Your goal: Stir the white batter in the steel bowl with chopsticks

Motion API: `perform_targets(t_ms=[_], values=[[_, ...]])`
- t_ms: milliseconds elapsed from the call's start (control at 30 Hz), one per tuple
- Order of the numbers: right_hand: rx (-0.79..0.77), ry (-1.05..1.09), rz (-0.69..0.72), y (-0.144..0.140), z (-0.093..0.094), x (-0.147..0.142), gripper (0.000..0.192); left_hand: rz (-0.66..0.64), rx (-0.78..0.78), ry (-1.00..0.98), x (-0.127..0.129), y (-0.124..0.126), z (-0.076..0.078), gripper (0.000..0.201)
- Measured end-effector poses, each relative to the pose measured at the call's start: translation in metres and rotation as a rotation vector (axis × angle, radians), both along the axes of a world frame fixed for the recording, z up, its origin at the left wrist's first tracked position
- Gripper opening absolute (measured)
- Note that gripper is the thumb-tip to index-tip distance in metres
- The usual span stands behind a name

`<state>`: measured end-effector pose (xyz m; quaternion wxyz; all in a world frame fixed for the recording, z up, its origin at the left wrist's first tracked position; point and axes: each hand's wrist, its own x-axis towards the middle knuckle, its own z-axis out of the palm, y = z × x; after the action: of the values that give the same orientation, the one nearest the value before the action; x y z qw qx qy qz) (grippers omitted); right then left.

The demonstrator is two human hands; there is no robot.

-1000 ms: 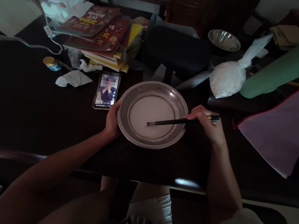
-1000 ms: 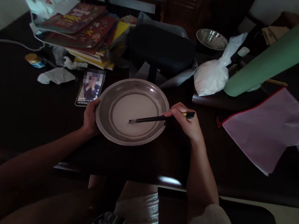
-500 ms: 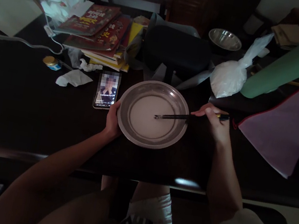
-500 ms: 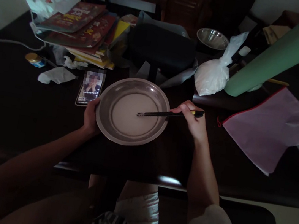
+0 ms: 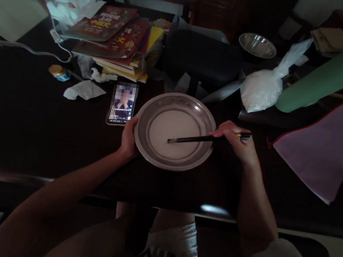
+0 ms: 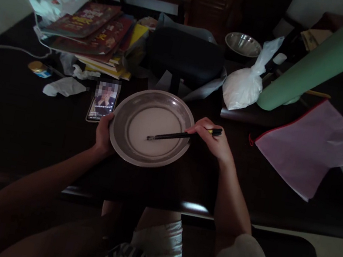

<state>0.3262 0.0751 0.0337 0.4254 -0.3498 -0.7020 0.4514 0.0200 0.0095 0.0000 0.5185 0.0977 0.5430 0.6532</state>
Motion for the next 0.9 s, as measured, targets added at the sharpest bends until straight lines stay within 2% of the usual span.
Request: perform_targets(t_ms=[167,333,400,500,633,800,900], values=[[0.037,0.029,-0.152,0.000,0.002,0.001,0.032,0.000,-0.003,0.011,0.001,0.000,0.001,0.023],[0.002,-0.023,-0.035,-0.001,0.001,-0.001,0.030,0.015,-0.027,0.000,0.004,0.000,0.009,0.023],[0.027,-0.011,-0.085,0.000,0.001,0.000,0.027,0.037,-0.023,-0.003,0.005,0.000,0.012,0.022],[0.035,0.041,-0.161,0.000,0.001,0.001,0.032,0.027,-0.023,-0.016,0.005,-0.001,0.014,0.022],[-0.002,-0.021,-0.031,-0.001,0.002,-0.001,0.032,0.003,-0.032,-0.036,0.005,0.000,0.012,0.024],[0.034,0.041,-0.131,0.000,0.001,0.001,0.027,0.017,0.000,-0.007,0.005,0.000,0.009,0.023],[0.014,0.031,-0.056,0.000,0.000,0.002,0.029,0.011,0.009,-0.006,0.004,0.000,0.009,0.022]])
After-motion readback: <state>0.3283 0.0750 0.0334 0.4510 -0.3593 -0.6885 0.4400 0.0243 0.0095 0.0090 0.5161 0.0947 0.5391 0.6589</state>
